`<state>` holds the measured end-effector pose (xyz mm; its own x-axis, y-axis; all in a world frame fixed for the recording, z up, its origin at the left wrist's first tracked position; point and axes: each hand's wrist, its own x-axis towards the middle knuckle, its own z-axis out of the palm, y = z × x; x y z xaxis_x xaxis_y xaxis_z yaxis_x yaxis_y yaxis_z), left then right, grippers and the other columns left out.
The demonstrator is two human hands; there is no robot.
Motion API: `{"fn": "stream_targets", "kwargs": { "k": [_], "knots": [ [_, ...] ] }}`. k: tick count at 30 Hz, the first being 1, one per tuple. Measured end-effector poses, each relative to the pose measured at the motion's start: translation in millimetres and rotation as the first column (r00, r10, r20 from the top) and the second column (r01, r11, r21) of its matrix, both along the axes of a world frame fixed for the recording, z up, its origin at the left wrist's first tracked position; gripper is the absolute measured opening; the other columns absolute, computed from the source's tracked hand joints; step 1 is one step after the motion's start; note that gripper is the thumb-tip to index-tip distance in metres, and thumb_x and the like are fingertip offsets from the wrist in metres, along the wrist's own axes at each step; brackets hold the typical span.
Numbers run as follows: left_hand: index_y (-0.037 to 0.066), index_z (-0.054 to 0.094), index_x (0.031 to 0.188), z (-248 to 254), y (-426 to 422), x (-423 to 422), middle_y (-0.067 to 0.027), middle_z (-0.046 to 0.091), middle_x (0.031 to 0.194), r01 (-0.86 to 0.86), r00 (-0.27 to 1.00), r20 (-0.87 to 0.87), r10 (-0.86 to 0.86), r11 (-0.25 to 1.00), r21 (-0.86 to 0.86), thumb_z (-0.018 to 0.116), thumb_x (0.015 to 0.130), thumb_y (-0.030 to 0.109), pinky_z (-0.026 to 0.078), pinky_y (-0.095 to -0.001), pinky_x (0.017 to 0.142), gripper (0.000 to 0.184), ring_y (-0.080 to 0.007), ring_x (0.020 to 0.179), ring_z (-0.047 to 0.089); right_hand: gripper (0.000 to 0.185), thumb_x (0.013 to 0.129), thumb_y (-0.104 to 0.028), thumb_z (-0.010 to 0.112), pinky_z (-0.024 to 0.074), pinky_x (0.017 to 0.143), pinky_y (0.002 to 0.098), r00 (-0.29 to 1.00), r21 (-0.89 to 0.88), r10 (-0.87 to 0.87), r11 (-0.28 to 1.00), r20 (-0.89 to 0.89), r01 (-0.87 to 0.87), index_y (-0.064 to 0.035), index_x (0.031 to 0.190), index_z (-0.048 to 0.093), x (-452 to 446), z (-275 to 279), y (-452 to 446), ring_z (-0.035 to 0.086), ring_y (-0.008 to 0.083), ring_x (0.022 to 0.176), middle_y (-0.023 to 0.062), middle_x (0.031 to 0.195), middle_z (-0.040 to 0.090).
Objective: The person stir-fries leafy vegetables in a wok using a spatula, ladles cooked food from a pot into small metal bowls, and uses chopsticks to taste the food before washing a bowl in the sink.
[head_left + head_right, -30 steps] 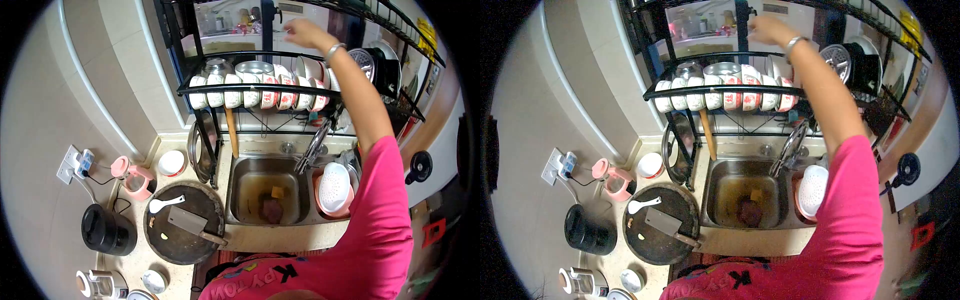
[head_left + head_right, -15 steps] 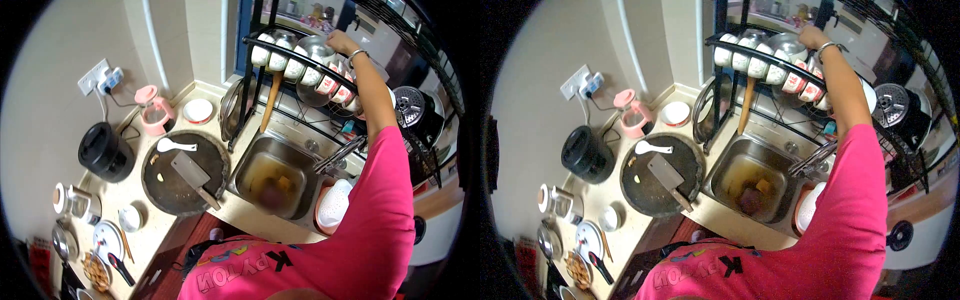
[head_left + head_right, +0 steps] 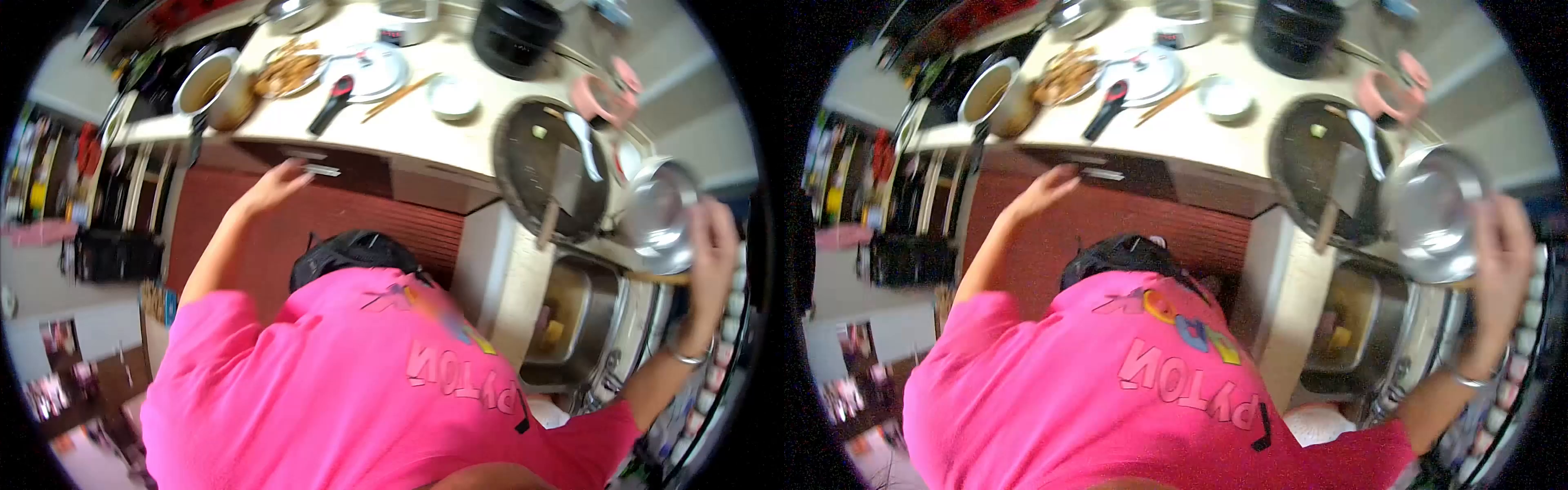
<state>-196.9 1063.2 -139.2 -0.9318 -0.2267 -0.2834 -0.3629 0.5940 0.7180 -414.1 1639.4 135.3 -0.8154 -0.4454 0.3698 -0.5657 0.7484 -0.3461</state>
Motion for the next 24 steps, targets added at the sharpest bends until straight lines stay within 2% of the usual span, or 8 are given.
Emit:
{"fn": "stream_targets", "kwargs": {
  "k": [4, 7, 10, 13, 15, 19, 23, 24],
  "knots": [
    [0.012, 0.018, 0.146, 77.9, 47.6, -9.6, -0.0128, 0.043, 0.137, 0.087, 0.994, -0.031, -0.103, 0.602, 0.794, 0.052, 0.090, 0.049, 0.047, -0.0448, 0.089, 0.075, -0.0241, 0.121, 0.047, 0.016, 0.079, -0.010, 0.063, 0.0443, 0.054, 0.0330, 0.915, 0.065, 0.379, 0.918, 0.134, -0.390, -0.0043, 0.093, 0.067, 63.1, -118.4, -219.2, 0.056, 0.0234, 0.058, 0.0123, 0.075, 0.059],
    [0.009, 0.018, 0.146, 75.0, 18.7, 10.1, -0.0114, 0.040, 0.138, 0.188, 0.969, -0.060, -0.240, 0.556, 0.809, 0.058, 0.088, 0.045, 0.044, -0.0350, 0.095, 0.079, -0.0214, 0.122, 0.045, 0.016, 0.080, -0.015, 0.062, 0.0447, 0.053, 0.0337, 0.762, -0.168, 0.586, 0.810, 0.276, -0.562, -0.0054, 0.093, 0.067, 91.2, -166.4, -343.7, 0.057, 0.0240, 0.056, 0.0118, 0.071, 0.058],
    [0.003, 0.034, 0.139, 63.5, -61.9, 47.9, -0.0100, 0.046, 0.134, 0.082, 0.995, -0.096, -0.002, 0.545, 0.835, 0.064, 0.085, 0.022, 0.034, -0.0323, 0.104, 0.064, -0.0180, 0.123, 0.043, 0.018, 0.082, -0.017, 0.063, 0.0440, 0.053, 0.0324, 0.580, -0.276, 0.726, 0.682, 0.369, -0.677, -0.0035, 0.094, 0.067, 113.2, -179.7, -457.2, 0.055, 0.0226, 0.055, 0.0110, 0.068, 0.055],
    [0.002, 0.045, 0.132, 65.2, -144.4, 96.8, -0.0109, 0.052, 0.129, -0.027, 0.954, -0.236, 0.183, 0.841, 0.541, 0.050, 0.072, 0.007, 0.036, -0.0315, 0.102, 0.060, -0.0198, 0.120, 0.048, 0.024, 0.085, -0.020, 0.063, 0.0459, 0.064, 0.0312, 0.392, -0.471, 0.837, 0.541, 0.381, -0.697, -0.0032, 0.102, 0.066, 112.4, -193.8, -543.4, 0.056, 0.0218, 0.067, 0.0104, 0.074, 0.057],
    [0.001, 0.046, 0.129, 89.9, -177.7, 117.9, -0.0157, 0.056, 0.123, -0.256, 0.916, -0.265, 0.303, 0.946, 0.198, 0.048, 0.069, 0.008, 0.039, -0.0334, 0.099, 0.061, -0.0244, 0.116, 0.053, 0.028, 0.087, -0.022, 0.061, 0.0460, 0.074, 0.0311, 0.535, -0.406, 0.750, 0.661, 0.388, -0.631, -0.0023, 0.107, 0.063, 87.8, -197.6, -579.5, 0.058, 0.0205, 0.079, 0.0096, 0.081, 0.060],
    [-0.001, 0.043, 0.131, 92.5, -238.2, 149.7, -0.0209, 0.050, 0.129, -0.511, 0.777, -0.537, 0.328, 0.828, -0.232, 0.045, 0.066, 0.003, 0.036, -0.0374, 0.103, 0.065, -0.0327, 0.121, 0.049, 0.044, 0.084, -0.022, 0.062, 0.0478, 0.082, 0.0374, 0.914, -0.010, 0.369, 0.928, 0.167, -0.373, -0.0015, 0.122, 0.053, -10.6, -242.0, -617.4, 0.060, 0.0272, 0.091, 0.0175, 0.104, 0.060],
    [-0.003, 0.042, 0.132, 65.7, -282.1, 164.2, -0.0163, 0.049, 0.130, -0.778, 0.512, -0.610, 0.604, 0.628, -0.031, 0.043, 0.076, 0.003, 0.039, -0.0349, 0.099, 0.057, -0.0258, 0.114, 0.053, 0.044, 0.077, -0.012, 0.065, 0.0448, 0.086, 0.0418, 0.944, 0.349, 0.280, 0.914, -0.176, -0.206, -0.0044, 0.119, 0.056, -94.9, -289.5, -636.4, 0.055, 0.0315, 0.101, 0.0160, 0.108, 0.060],
    [-0.002, 0.045, 0.130, 46.6, -293.2, 173.9, -0.0143, 0.053, 0.122, -0.773, 0.368, -0.501, 0.784, 0.557, 0.304, 0.046, 0.080, 0.008, 0.042, -0.0330, 0.094, 0.051, -0.0231, 0.107, 0.055, 0.044, 0.077, -0.012, 0.065, 0.0448, 0.086, 0.0418, 0.941, 0.352, 0.289, 0.911, -0.177, -0.213, -0.0044, 0.119, 0.056, -105.4, -295.7, -640.4, 0.055, 0.0315, 0.101, 0.0160, 0.108, 0.060]
  ]
}}
